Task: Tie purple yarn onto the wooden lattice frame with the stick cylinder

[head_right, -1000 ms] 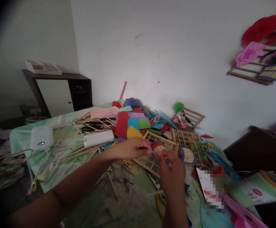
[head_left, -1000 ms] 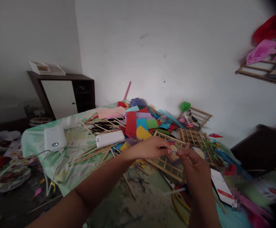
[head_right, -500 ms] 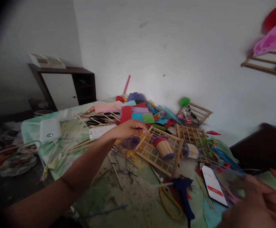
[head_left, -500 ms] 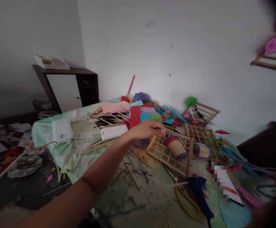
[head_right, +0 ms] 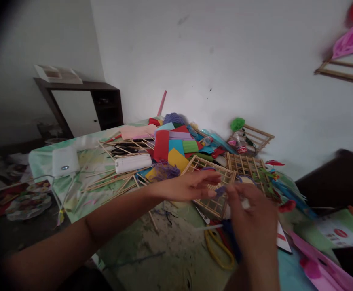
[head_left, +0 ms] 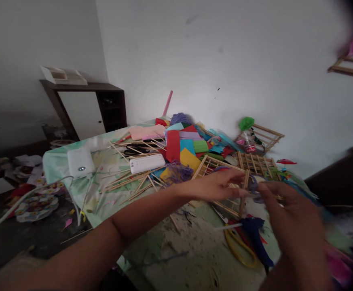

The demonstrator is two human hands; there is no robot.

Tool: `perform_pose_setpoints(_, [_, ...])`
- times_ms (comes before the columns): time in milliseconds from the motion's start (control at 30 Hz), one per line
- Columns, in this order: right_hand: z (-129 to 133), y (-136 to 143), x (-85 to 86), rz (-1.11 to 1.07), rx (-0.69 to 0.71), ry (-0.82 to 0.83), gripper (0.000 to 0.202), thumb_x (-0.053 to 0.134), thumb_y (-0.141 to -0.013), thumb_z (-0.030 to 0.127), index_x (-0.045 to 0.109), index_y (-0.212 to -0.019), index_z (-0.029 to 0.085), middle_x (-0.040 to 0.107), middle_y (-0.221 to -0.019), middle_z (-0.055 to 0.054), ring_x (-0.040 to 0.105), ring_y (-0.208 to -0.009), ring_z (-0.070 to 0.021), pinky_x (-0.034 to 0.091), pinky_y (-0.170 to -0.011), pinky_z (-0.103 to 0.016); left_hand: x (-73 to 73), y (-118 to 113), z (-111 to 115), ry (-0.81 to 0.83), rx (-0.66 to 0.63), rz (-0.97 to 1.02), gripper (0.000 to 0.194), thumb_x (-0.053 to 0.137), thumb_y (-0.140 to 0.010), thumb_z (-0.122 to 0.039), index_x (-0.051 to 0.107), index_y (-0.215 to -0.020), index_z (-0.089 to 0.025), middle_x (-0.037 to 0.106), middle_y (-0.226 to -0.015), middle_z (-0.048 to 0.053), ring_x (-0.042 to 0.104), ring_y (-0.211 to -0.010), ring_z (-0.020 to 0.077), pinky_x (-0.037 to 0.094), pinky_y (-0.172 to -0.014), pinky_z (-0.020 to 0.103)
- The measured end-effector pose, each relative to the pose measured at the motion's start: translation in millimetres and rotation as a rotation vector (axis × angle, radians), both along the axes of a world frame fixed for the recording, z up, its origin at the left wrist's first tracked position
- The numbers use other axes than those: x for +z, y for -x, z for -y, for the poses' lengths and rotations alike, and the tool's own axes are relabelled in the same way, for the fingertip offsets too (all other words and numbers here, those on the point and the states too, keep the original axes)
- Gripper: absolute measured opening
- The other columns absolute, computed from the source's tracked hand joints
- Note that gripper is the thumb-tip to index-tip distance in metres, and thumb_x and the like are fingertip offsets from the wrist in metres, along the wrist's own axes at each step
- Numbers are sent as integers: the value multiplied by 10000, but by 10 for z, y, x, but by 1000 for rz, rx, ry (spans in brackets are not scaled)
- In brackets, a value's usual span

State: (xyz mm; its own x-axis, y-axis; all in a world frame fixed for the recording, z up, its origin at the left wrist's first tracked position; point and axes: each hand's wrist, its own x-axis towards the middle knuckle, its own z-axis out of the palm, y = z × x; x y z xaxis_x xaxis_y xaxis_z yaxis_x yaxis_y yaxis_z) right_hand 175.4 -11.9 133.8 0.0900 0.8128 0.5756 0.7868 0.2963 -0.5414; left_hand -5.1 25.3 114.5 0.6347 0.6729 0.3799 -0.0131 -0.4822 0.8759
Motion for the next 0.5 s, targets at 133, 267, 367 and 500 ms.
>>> perform_pose_setpoints(133, [27, 214, 41, -19, 103, -8, 308, 508, -773, 463, 634, -657, 207, 650, -699, -34, 584, -696, -195, 416, -660, -309, 11, -44, 54, 47, -125, 24, 169, 499, -894, -257, 581, -959, -124, 602, -851, 56, 570, -799, 136, 466, -741, 260])
perform_pose_setpoints(267, [11, 71, 22, -57, -54, -66, 298, 515, -777, 433, 645, -686, 181, 649, -716, -44, 578, -710, -196, 403, -676, -310, 24, 21, 9, 148, -100, 9, 264, 465, -903, -346, 615, -862, -132, 451, -583, -33, 434, -555, 88, 361, -544, 208])
perform_pose_setpoints(367, [2, -72, 11, -121, -108, -51, 293, 535, -759, 433, 648, -710, 167, 650, -733, -55, 580, -720, -202, 408, -666, -308, 41, 59, -15, 205, -59, 59, 280, 461, -895, -362, 611, -861, -128, 390, -571, -45, 381, -539, 86, 317, -523, 204])
perform_pose_setpoints(500, [-24, -133, -4, -107, -120, -19, 298, 528, -758, 432, 649, -705, 165, 647, -714, -56, 573, -693, -199, 397, -637, -299, 72, 132, -65, 141, 43, 42, 307, 444, -897, -382, 564, -746, -144, 385, -560, -44, 350, -514, 84, 297, -513, 209])
